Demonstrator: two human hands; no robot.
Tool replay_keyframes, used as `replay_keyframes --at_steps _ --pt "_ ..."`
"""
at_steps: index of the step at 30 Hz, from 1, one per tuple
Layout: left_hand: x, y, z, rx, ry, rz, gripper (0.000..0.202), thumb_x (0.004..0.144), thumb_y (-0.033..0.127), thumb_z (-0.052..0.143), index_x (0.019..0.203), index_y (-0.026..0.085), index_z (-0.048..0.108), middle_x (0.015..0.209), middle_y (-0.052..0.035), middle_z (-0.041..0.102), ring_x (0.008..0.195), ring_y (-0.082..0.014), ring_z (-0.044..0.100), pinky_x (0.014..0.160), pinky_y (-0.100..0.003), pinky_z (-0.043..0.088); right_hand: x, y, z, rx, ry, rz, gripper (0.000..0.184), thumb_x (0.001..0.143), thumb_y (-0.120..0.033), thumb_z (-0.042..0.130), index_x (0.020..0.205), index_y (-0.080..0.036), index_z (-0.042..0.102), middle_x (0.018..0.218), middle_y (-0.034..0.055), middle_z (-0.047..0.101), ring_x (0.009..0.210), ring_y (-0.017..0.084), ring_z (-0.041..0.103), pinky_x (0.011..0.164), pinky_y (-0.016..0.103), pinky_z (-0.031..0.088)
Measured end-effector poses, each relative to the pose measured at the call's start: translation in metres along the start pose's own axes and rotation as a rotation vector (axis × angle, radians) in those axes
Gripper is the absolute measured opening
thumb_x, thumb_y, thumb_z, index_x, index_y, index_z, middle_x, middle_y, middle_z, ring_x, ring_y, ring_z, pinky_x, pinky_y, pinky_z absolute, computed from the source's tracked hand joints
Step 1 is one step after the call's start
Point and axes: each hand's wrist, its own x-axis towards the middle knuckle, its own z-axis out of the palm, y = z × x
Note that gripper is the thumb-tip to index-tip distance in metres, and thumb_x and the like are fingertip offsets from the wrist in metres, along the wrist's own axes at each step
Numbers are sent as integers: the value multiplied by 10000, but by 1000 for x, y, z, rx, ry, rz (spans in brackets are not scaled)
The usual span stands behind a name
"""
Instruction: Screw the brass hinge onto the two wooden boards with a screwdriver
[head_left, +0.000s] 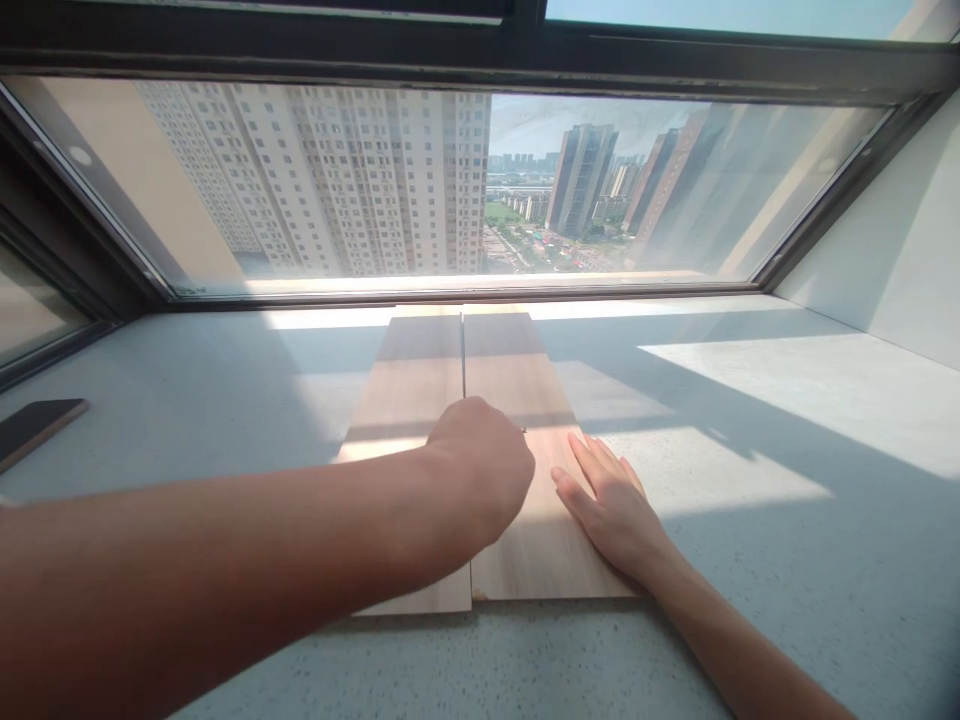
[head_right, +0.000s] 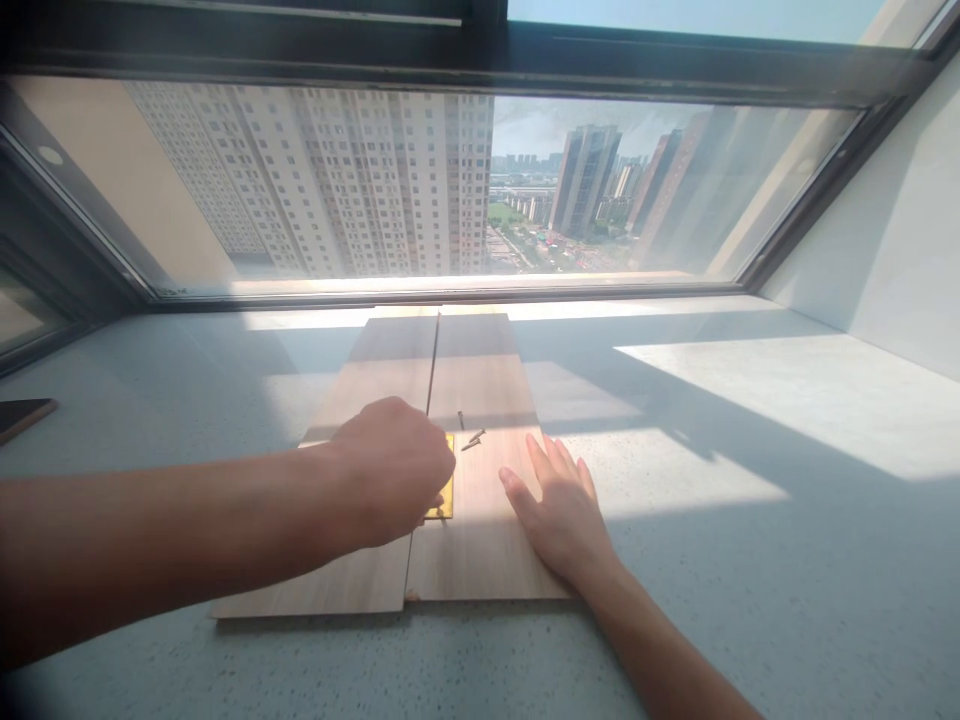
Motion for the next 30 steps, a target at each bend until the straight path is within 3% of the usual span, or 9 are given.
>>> replay_keyframes --at_steps 1,2,5,11,15,18,20,26,30 --pt "1 0 -7 98 -140 -9 280 562 89 765 431 166 530 406 -1 470 401 -157 481 407 -259 305 0 0 0 1 2 2 672 930 -510 278 1433 -76 373 1499 146 338 1405 277 223 1131 511 161" --pt "1 1 -13 163 -175 27 177 611 100 745 542 166 597 469 -10 528 421 -158 497 401 -257 297 0 -1 -1 2 4 3 669 928 -506 282 1434 -79 373 1497 143 344 1403 277 227 1130 508 164" --pt "-6 0 -26 276 -103 268 168 744 84 644 861 204 641 588 -4 613 443 -147 515 382 -249 249 -1 -2 -2 4 13 2 661 919 -497 300 1433 -88 377 1488 135 362 1398 275 242 1129 499 173" --pt "-6 -21 -20 499 30 685 221 758 18 569 608 181 577 606 -12 627 556 -165 569 401 -278 253 -1 -4 -5 -14 20 -11 673 906 -496 342 1418 -64 397 1475 161 373 1385 288 262 1125 488 186" --pt "0 -38 -8 433 89 639 160 835 186 628 680 180 592 513 7 579 455 -143 531 376 -266 190 -1 -3 -5 -22 15 -19 671 905 -499 344 1418 -70 397 1472 164 377 1382 293 268 1118 493 197" --pt "0 -38 -4 349 66 488 312 832 418 649 647 173 597 463 9 551 411 -141 519 368 -263 169 -1 -3 -6 -22 16 -22 678 902 -503 347 1416 -64 398 1470 167 379 1381 292 270 1117 494 199" --pt "-2 -33 -3 324 77 426 364 818 454 651 600 170 592 474 2 561 436 -151 544 375 -268 178 -1 -3 -6 -22 15 -20 680 899 -503 351 1414 -61 399 1470 167 379 1380 293 271 1118 491 200" --pt "-9 -24 -3 369 152 477 127 809 221 674 709 197 600 612 3 607 547 -177 579 393 -287 179 -1 -2 -5 -29 9 -25 678 905 -506 341 1424 -71 388 1479 163 365 1386 293 255 1120 501 188" --pt "-15 -31 -4 468 126 603 219 735 -1 607 623 178 550 584 1 580 560 -170 552 411 -289 208 -1 -1 -5 -37 19 -36 673 897 -501 374 1413 -70 401 1464 176 385 1374 302 279 1112 510 209"
